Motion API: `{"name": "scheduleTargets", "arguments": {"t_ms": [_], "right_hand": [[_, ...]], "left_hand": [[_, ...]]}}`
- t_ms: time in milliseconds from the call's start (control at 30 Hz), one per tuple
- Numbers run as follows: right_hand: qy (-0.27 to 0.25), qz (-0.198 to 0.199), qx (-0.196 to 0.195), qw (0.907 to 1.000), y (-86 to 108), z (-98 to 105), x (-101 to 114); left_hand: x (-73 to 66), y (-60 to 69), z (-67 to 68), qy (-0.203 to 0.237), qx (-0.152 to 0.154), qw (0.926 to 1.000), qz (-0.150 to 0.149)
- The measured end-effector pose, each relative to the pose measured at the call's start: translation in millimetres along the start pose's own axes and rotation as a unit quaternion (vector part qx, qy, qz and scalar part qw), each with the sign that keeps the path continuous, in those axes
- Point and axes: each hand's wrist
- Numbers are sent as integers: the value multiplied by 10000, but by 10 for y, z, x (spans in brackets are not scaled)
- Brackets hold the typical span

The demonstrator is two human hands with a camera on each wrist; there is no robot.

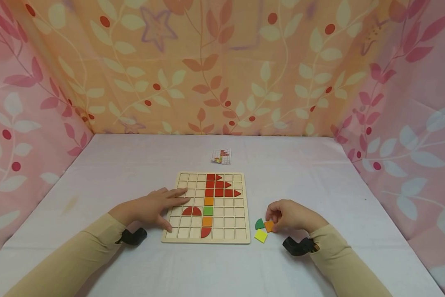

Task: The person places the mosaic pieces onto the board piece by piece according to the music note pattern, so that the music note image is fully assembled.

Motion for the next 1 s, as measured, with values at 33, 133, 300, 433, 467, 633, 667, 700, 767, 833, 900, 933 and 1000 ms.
{"name": "scheduleTargets", "arguments": {"t_ms": [33, 133, 300, 433, 467, 633, 667, 700, 767, 833, 900, 933, 1000], "right_hand": [[51, 39, -16, 10000, 1, -6, -2], [182, 145, -68, 9997, -5, -26, -17], [321, 235, -106, 9992, -27, -40, -20], [391, 275, -91, 9988, -36, -11, -5], [382, 267, -79, 9989, -37, 0, 5], [281, 131, -57, 9995, -72, 54, 102], [242, 87, -93, 9996, -89, 60, 134], [204, 78, -135, 9997, -111, 64, 167], [95, 117, -176, 9997, -162, 66, 244], [37, 175, -212, 9996, -228, 55, 318], [74, 330, -211, 9992, -295, 32, 390], [89, 406, -196, 9989, -329, 17, 426], [146, 563, -199, 9981, -398, -23, 497]], "left_hand": [[0, 0, 4, -9, -6, 10000, -18], [1, 3, 12, -55, -31, 10000, -77], [0, 10, 16, -55, -38, 9999, -90], [-1, 9, 14, -45, -53, 9999, -104], [-1, 8, 13, -28, -57, 9999, -106], [-5, 2, 12, -31, -30, 10000, -84], [-6, 1, 12, -41, -27, 10000, -80], [-7, 0, 11, -57, -24, 10000, -73], [-9, 0, 11, -70, -19, 10000, -68], [-10, 3, 13, -77, -19, 9999, -65], [-11, 6, 16, -78, -21, 9999, -77], [-11, 7, 19, -71, -19, 9999, -79], [-11, 8, 20, -70, -17, 9999, -79]]}}
Point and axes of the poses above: each hand's wrist, its own y-axis away from the middle knuckle, its own z-axis out of the back of the hand, x = y × z, and after that the axes turned 6 degrees about -y, right-handed
